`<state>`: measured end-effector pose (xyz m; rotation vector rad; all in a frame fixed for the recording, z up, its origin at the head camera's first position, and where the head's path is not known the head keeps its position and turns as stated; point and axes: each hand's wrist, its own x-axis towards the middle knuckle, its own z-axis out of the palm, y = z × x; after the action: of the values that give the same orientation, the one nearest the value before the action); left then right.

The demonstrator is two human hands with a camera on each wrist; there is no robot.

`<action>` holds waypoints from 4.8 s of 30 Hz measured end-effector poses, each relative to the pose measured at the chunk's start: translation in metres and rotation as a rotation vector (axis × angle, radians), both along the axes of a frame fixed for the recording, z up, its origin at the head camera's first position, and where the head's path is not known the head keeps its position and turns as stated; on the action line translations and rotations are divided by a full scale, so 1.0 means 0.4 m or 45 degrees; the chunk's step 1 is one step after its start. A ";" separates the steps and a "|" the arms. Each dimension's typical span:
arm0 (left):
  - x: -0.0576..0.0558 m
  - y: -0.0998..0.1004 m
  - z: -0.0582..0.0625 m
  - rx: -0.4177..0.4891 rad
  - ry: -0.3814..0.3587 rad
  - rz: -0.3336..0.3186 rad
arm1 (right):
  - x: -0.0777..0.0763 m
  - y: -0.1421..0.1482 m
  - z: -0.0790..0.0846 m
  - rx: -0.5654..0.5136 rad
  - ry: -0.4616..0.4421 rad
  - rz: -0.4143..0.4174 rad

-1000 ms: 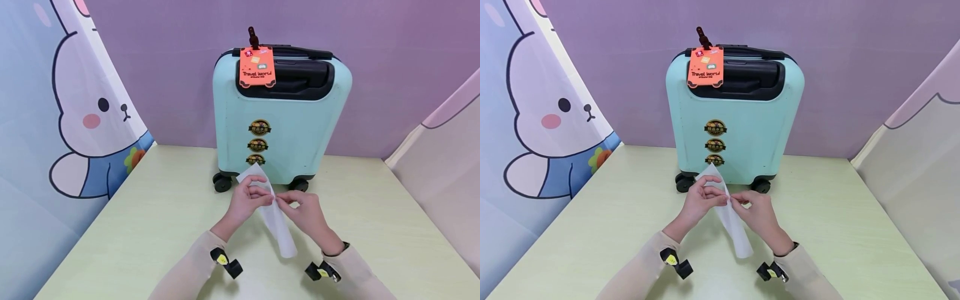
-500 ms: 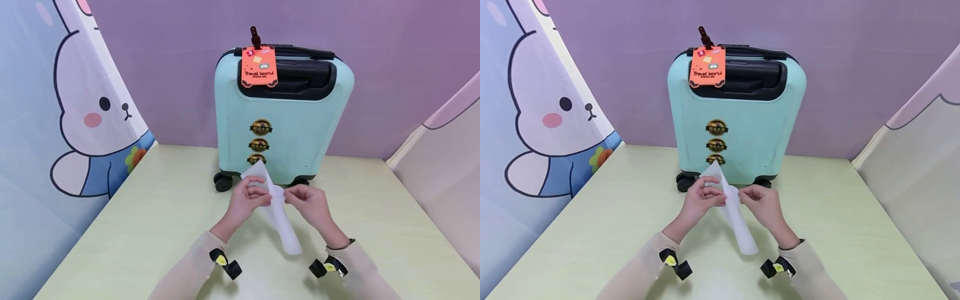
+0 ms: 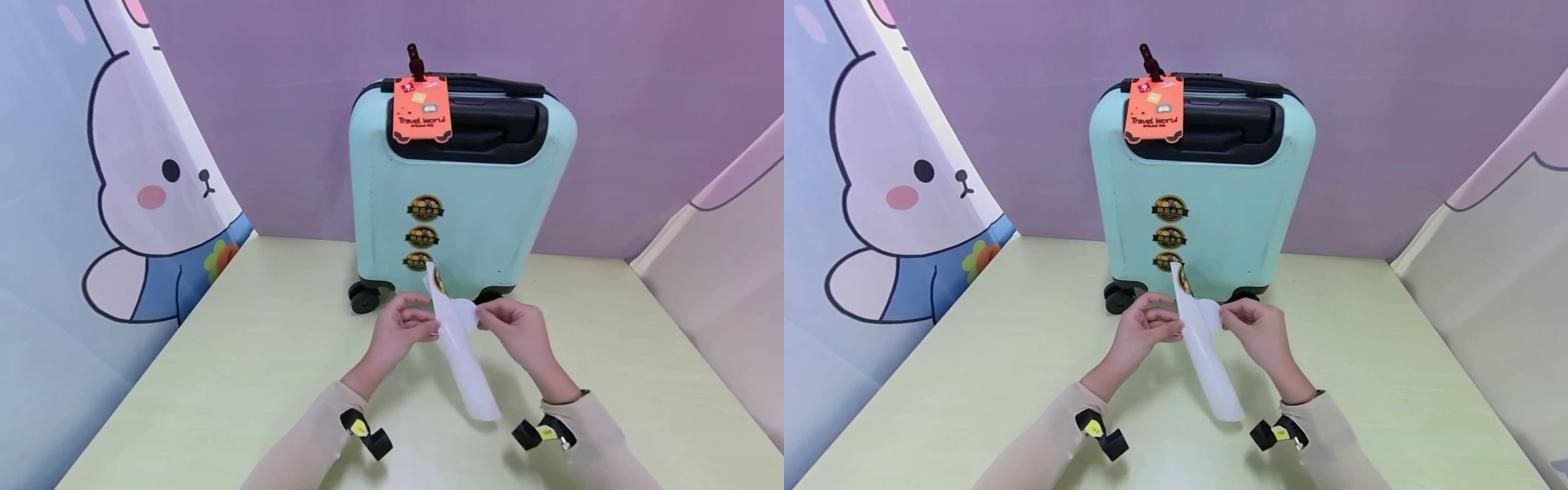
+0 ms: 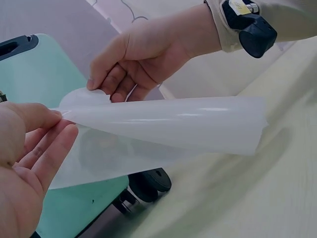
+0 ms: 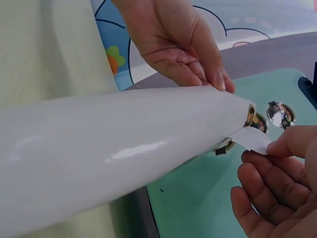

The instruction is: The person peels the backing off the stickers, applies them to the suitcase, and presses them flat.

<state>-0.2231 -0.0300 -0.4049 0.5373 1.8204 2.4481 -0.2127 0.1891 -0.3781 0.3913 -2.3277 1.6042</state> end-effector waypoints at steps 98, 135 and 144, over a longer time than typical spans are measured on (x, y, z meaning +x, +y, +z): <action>-0.038 -0.033 -0.009 -0.893 1.173 0.321 | -0.018 0.007 -0.032 -0.119 -0.150 -0.021; -0.058 -0.019 -0.007 -1.028 1.998 0.527 | 0.002 -0.022 -0.018 -0.174 -0.155 0.109; -0.037 -0.009 0.007 -0.629 1.185 0.400 | -0.003 -0.010 -0.019 -0.208 -0.112 0.092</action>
<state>-0.2379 -0.0337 -0.4022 1.6168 2.8863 1.8491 -0.2138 0.1850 -0.3856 0.3790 -2.2461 1.8661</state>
